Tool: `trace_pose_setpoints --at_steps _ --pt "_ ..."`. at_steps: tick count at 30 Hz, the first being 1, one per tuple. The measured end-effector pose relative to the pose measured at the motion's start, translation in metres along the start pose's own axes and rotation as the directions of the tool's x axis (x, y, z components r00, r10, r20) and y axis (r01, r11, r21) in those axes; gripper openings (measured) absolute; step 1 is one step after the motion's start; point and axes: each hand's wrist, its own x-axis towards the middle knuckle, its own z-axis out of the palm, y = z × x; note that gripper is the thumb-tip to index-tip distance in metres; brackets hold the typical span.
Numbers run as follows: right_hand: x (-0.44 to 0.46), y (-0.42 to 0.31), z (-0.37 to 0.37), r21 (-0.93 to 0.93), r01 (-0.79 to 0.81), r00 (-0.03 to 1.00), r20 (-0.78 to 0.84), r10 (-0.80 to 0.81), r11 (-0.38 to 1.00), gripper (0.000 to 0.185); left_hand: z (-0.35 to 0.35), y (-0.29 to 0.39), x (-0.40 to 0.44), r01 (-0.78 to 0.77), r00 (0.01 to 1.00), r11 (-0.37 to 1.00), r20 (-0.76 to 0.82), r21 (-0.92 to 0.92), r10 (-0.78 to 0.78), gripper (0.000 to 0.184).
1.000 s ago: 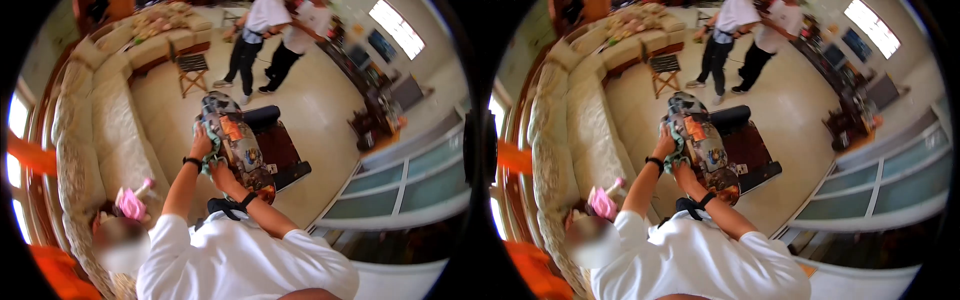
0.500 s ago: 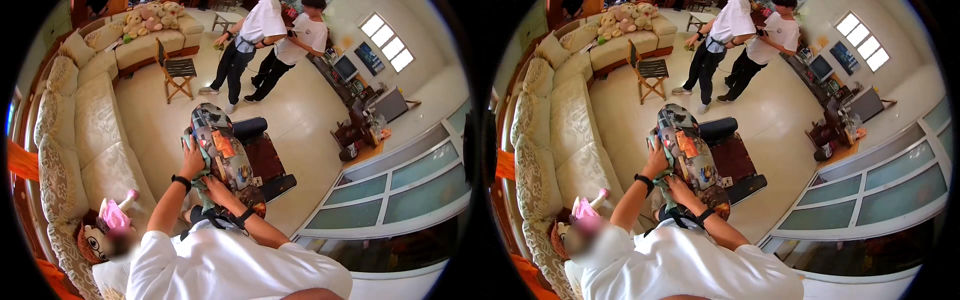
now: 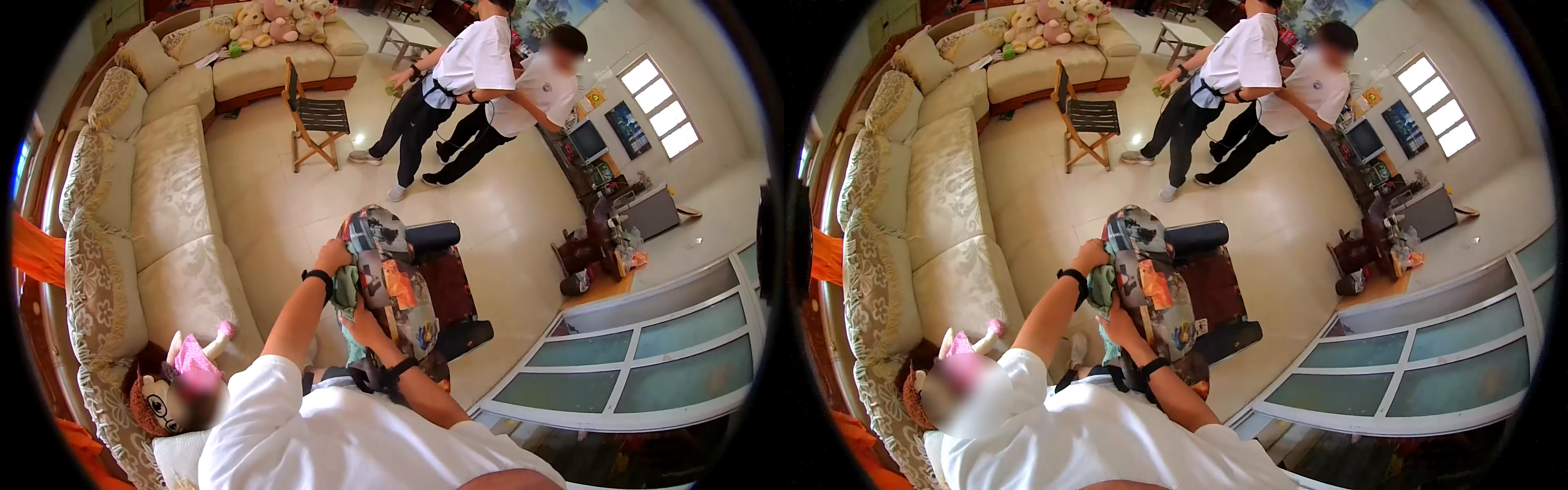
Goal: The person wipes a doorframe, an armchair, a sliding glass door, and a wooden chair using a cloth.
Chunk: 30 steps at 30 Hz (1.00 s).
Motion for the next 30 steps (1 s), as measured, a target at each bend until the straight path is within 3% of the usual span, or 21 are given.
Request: trace_pose_setpoints --at_steps 2,4,9,11,12,14,16,17,18,19,21,22,24,26,28,30 --pt "0.012 -0.012 -0.005 0.005 -0.011 1.0 -0.016 0.011 1.0 0.084 0.002 -0.001 0.006 0.019 1.0 1.0 -0.004 -0.017 -0.019 0.036" --pt "0.025 -0.015 -0.001 0.084 -0.098 0.994 -0.043 0.102 0.992 0.084 0.002 0.002 0.001 0.029 0.991 0.998 -0.131 -0.057 -0.036 0.039" --pt "0.053 -0.016 0.004 0.031 -0.001 0.981 -0.196 0.007 1.0 0.073 -0.01 0.012 -0.015 0.046 0.998 0.998 -0.041 -0.047 -0.048 0.048" --pt "0.057 -0.011 0.018 -0.072 -0.022 0.963 -0.27 0.001 0.997 0.069 0.001 0.007 -0.027 -0.103 0.952 0.941 -0.243 0.322 0.187 0.046" --pt "0.053 -0.034 -0.001 0.023 -0.208 0.976 -0.061 0.209 0.978 0.073 0.004 -0.004 -0.035 -0.117 0.956 0.931 -0.214 0.345 0.199 0.046" --pt "0.064 -0.003 0.024 -0.035 -0.009 0.98 -0.198 0.002 0.999 0.078 -0.004 -0.002 -0.024 -0.228 0.955 0.9 -0.094 0.372 0.281 0.042" --pt "0.058 -0.004 0.018 -0.018 -0.014 0.973 -0.231 0.01 1.0 0.082 -0.015 0.009 -0.031 -0.28 0.944 0.869 -0.05 0.408 0.327 0.045" --pt "0.054 -0.001 0.019 -0.061 0.095 0.948 -0.297 -0.109 0.994 0.085 -0.011 -0.002 -0.025 -0.329 0.934 0.871 -0.009 0.364 0.356 0.047" --pt "0.049 0.002 0.011 -0.077 0.096 0.948 -0.297 -0.115 0.992 0.085 -0.005 -0.008 -0.024 -0.369 0.926 0.872 0.044 0.322 0.376 0.048" --pt "0.037 -0.002 0.008 -0.085 0.061 0.967 -0.243 -0.08 0.994 0.085 -0.002 -0.006 -0.031 -0.365 0.928 0.877 0.04 0.313 0.372 0.048" --pt "0.015 -0.017 -0.002 -0.072 0.015 0.993 -0.117 -0.023 0.997 0.082 -0.007 -0.01 -0.045 -0.497 0.842 0.74 0.045 0.453 0.538 0.045" --pt "0.011 -0.014 -0.003 -0.066 0.025 0.994 -0.106 -0.032 0.997 0.082 -0.016 -0.005 -0.055 -0.484 0.85 0.746 0.042 0.458 0.526 0.045" --pt "-0.01 -0.007 0.009 -0.163 0.008 0.996 -0.087 -0.022 0.987 0.078 -0.019 0.011 -0.083 -0.635 0.756 0.625 0.197 0.455 0.624 0.04" --pt "-0.037 -0.005 0.005 -0.165 0.013 0.999 -0.044 -0.02 0.986 0.075 -0.015 0.023 -0.098 -0.655 0.741 0.586 0.252 0.478 0.622 0.037" --pt "-0.075 -0.005 -0.006 -0.225 0.125 0.992 0.047 -0.117 0.966 0.072 -0.003 0.029 -0.113 -0.713 0.694 0.526 0.355 0.463 0.627 0.038" --pt "-0.112 0.001 -0.014 -0.185 0.118 0.986 0.135 -0.094 0.976 0.071 -0.001 0.047 -0.139 -0.737 0.676 0.546 0.413 0.398 0.611 0.038"
